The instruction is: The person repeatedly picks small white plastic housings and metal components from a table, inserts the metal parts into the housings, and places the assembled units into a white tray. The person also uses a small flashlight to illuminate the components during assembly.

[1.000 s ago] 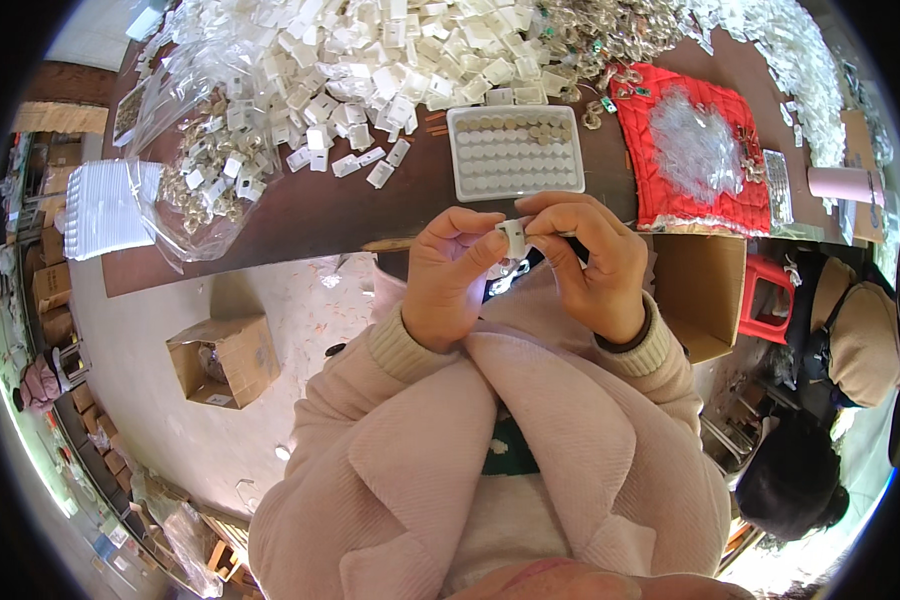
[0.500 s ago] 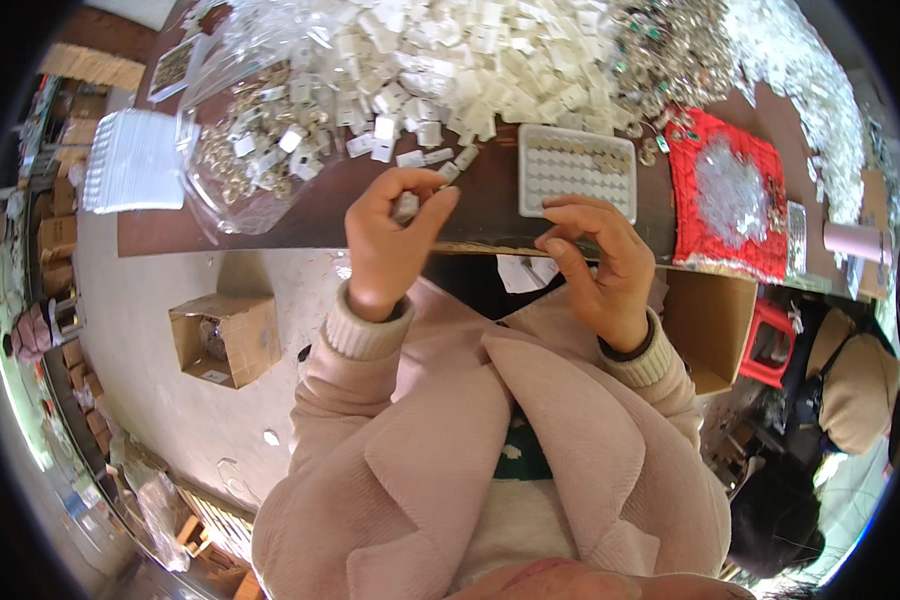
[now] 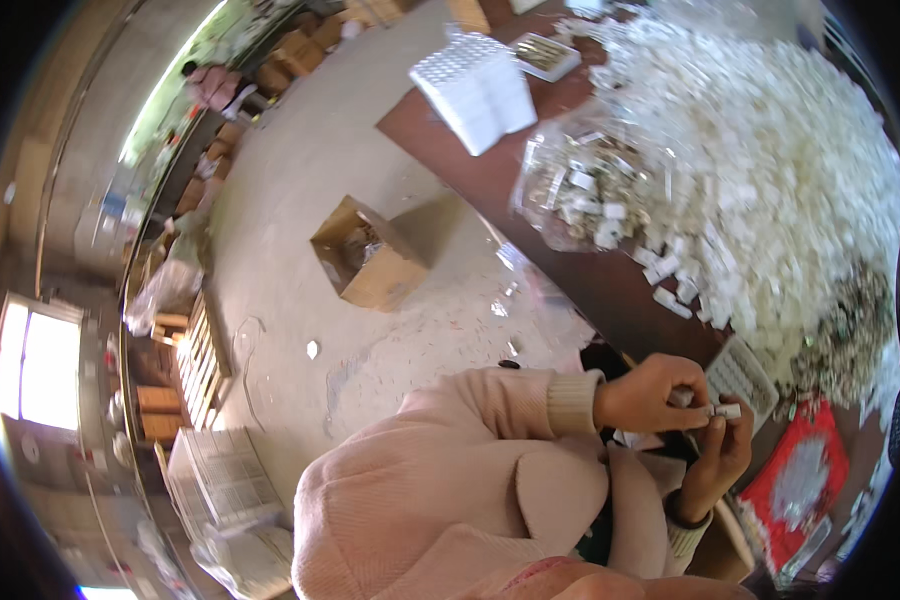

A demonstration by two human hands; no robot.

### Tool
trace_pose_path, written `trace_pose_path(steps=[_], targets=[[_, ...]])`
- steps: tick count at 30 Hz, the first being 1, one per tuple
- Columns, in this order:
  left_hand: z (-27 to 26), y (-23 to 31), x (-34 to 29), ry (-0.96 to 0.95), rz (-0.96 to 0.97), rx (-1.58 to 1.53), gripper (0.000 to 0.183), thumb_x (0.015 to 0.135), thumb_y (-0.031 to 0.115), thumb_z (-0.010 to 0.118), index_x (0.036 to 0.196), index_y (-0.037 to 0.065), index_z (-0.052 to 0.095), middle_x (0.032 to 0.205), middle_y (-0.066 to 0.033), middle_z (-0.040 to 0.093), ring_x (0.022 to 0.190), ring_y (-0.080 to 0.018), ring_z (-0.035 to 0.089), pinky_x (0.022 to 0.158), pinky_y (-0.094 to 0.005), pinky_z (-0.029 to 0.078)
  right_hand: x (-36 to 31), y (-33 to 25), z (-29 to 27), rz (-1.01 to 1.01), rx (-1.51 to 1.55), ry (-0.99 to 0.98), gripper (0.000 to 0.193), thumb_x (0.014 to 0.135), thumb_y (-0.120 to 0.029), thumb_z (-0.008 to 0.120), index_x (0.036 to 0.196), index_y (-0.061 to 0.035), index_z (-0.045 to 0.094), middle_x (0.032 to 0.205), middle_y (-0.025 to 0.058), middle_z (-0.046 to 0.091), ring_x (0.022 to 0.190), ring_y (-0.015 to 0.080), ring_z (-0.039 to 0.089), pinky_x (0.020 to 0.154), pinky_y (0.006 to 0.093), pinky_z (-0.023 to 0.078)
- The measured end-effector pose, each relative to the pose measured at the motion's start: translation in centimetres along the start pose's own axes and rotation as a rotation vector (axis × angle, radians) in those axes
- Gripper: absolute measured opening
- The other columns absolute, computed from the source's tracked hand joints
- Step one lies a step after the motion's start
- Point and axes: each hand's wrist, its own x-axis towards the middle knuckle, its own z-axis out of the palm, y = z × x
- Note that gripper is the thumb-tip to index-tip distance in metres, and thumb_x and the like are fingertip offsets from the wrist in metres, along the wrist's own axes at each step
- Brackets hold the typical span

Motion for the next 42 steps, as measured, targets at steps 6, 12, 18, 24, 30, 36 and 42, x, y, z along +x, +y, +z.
trace_pose_path(steps=[6,12,18,24,30,36,42], targets=[[0.4,0.3,0.0,-0.343,-0.646,-0.467,0.021,0.093,0.016,0.071,0.107,0.005,0.060,0.077,-0.0020,0.061,0.062,-0.0042,0.054,0.051,-0.0194,0.040,-1.1,-1.1,-2.6,0.022,-0.176,-0.056,0.012,0.085,-0.004,0.070,0.096,0.0003,0.066,0.102,0.0150,0.066,0.082,0.0247,0.065,0.072,0.0320,0.051],[2.2,0.1,-0.1,-0.218,-0.790,-0.734,0.025,0.094,0.008,0.065,0.116,0.001,0.059,0.082,-0.0113,0.065,0.046,-0.0036,0.043,0.042,-0.0179,0.032,-0.7,-0.5,-4.3,-0.028,-0.198,0.137,0.019,0.085,0.000,0.073,0.103,-0.0011,0.068,0.100,0.0103,0.066,0.075,0.0179,0.064,0.067,0.0283,0.052],[1.6,-1.0,0.0,-0.145,-0.746,-0.791,0.019,0.094,0.006,0.062,0.113,0.000,0.060,0.085,-0.0162,0.069,0.042,-0.0035,0.040,0.039,-0.0168,0.030,5.6,2.1,-10.8,-0.136,-0.661,0.320,0.018,0.083,0.003,0.070,0.100,-0.0034,0.071,0.089,0.0129,0.068,0.072,0.0247,0.065,0.063,0.0318,0.051],[1.3,-1.3,-0.1,-0.109,-0.707,-0.842,0.016,0.093,0.003,0.064,0.108,-0.001,0.061,0.088,-0.0183,0.071,0.042,-0.0049,0.044,0.038,-0.0166,0.034,7.9,3.5,-9.3,-0.266,-0.806,0.126,0.025,0.078,-0.001,0.075,0.102,-0.0067,0.071,0.099,0.0101,0.069,0.094,0.0320,0.065,0.080,0.0382,0.053],[0.7,-1.1,-0.1,-0.100,-0.711,-0.823,0.016,0.094,0.003,0.063,0.109,-0.001,0.060,0.098,-0.0198,0.071,0.049,-0.0064,0.051,0.037,-0.0170,0.034,8.7,3.3,-11.0,-0.043,-0.533,0.316,0.022,0.086,-0.005,0.074,0.107,-0.0068,0.070,0.099,0.0068,0.072,0.088,0.0184,0.068,0.078,0.0285,0.053],[1.1,-1.1,-0.2,-0.112,-0.714,-0.850,0.016,0.095,0.003,0.060,0.110,-0.002,0.060,0.102,-0.0200,0.071,0.051,-0.0068,0.054,0.037,-0.0168,0.034,9.0,1.7,-13.2,-0.091,0.143,0.417,0.012,0.095,-0.005,0.069,0.106,-0.0025,0.064,0.101,0.0076,0.072,0.094,0.0121,0.066,0.080,0.0224,0.052],[1.6,-0.3,0.2,-0.115,-0.640,-0.840,0.016,0.095,0.005,0.061,0.110,-0.002,0.060,0.096,-0.0194,0.070,0.044,-0.0035,0.043,0.037,-0.0171,0.030,5.2,-0.2,-9.9,-0.176,0.141,0.263,0.023,0.085,0.004,0.076,0.102,-0.0021,0.062,0.088,0.0022,0.067,0.091,0.0128,0.064,0.082,0.0295,0.054]])
